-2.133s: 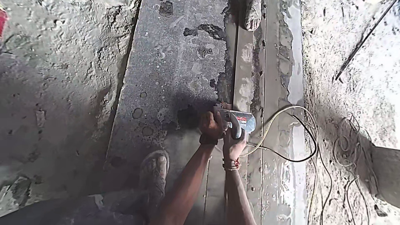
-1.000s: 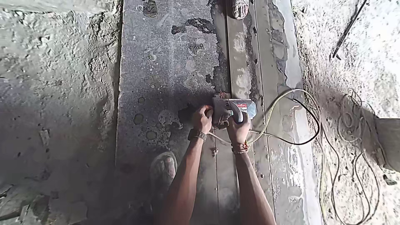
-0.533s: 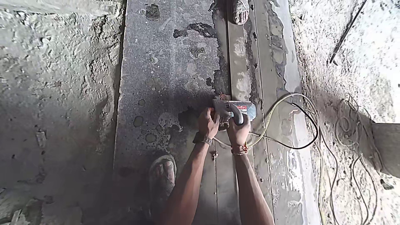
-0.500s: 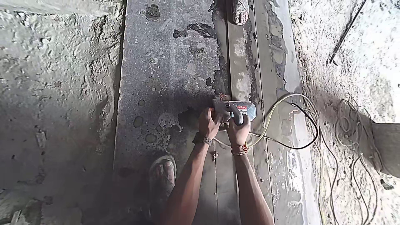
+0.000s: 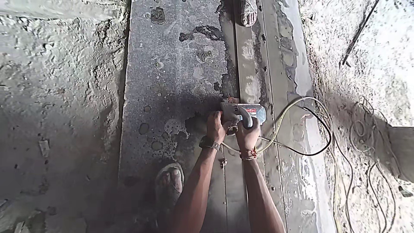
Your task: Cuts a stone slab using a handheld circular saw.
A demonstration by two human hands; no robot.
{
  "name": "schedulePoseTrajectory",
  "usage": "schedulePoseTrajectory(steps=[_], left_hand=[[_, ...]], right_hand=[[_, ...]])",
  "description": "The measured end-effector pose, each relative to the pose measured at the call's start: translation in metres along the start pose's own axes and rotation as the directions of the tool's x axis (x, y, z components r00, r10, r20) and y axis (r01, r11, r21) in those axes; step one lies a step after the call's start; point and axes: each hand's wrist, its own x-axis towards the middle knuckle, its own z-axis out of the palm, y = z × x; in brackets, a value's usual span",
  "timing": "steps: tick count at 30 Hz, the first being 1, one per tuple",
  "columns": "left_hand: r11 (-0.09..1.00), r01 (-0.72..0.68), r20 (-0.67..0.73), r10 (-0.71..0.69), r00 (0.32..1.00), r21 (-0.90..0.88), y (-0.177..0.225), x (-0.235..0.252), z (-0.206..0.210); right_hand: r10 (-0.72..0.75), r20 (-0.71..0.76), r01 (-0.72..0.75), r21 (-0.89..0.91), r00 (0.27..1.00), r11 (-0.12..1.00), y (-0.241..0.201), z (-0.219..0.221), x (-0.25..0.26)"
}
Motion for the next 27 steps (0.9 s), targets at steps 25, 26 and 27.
schedulePoseTrajectory(steps=[25,26,27], left_hand=[[0.999,0.051,-0.089,-0.049,0.995,0.019,0.008,0.017,0.01],[0.998,0.061,-0.087,-0.06,0.994,0.014,0.008,0.017,0.01],[0.998,0.067,-0.092,-0.066,0.994,0.008,0.009,0.018,0.01]], right_hand=[[0.003,0.002,-0.003,0.01,1.0,1.0,-0.01,0.005,0.014],[0.003,0.003,-0.003,0.013,1.0,1.0,-0.009,0.005,0.014],[0.005,0.004,-0.005,0.013,1.0,1.0,-0.009,0.006,0.014]])
